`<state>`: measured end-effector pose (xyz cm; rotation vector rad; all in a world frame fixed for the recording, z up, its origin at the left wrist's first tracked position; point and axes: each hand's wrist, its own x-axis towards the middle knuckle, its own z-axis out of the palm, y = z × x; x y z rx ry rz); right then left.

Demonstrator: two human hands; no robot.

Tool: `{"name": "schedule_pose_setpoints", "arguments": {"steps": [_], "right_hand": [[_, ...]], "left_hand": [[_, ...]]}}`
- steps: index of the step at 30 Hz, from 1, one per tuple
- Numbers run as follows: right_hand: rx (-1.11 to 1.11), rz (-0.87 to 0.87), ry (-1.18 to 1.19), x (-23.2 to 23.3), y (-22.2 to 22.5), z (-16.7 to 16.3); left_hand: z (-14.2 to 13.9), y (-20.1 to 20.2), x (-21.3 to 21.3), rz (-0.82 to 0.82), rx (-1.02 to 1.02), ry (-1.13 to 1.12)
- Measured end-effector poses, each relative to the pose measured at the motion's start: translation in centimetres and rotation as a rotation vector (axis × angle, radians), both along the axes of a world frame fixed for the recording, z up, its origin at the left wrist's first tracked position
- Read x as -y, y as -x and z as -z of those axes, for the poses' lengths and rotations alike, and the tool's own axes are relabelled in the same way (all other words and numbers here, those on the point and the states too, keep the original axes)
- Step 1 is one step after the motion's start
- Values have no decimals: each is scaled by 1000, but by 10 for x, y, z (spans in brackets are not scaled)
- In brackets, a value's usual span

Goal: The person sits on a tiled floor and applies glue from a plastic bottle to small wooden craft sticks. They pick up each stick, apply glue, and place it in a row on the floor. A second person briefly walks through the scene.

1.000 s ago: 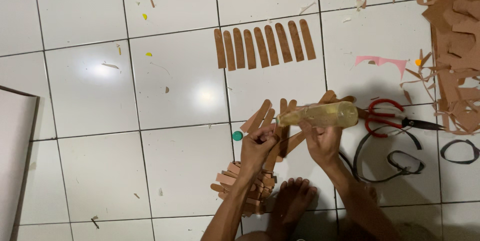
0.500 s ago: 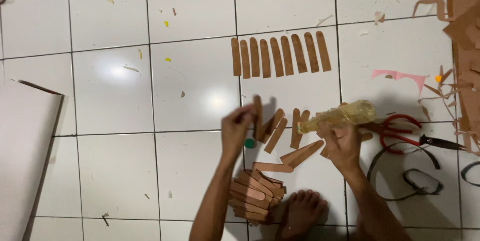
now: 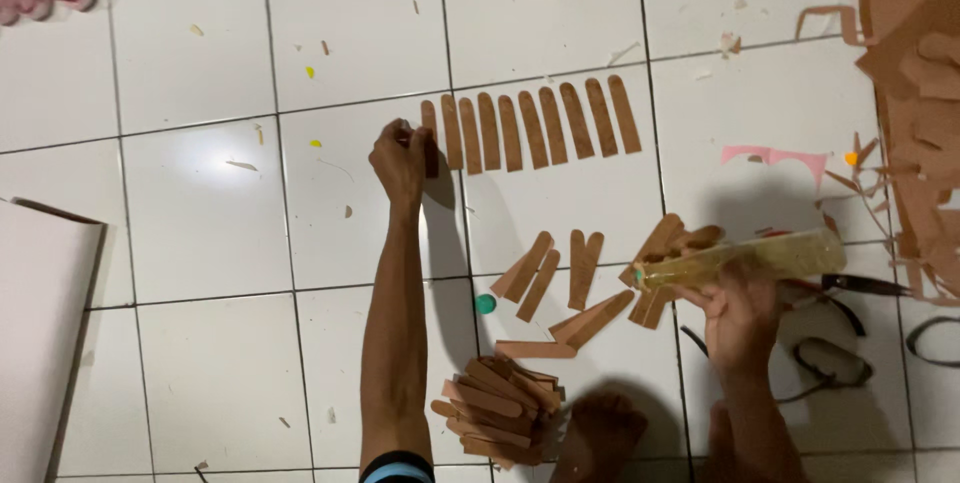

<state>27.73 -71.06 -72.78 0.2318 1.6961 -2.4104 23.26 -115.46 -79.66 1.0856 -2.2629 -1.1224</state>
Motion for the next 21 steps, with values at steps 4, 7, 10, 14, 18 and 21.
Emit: {"name": "schedule_pose_setpoints", "arguments": {"steps": [4, 7, 10, 14, 18, 21], "right_hand": [[63, 64, 184, -14, 7, 3], [73, 59, 230, -12, 7, 1], [69, 12, 259, -8, 4, -2], [40, -38, 296, -2, -3, -3], [9, -85, 359, 1, -12, -4], [17, -127, 469, 4, -16, -7]], "left_hand": [[8, -30, -54, 171, -119, -71], [0, -65, -117, 379, 11, -90], [-11, -92, -179, 613, 55, 3], [-18, -98, -220, 743, -2, 254], [-23, -104, -221, 740, -5, 238], [-31, -115, -222, 742, -118, 74]]}}
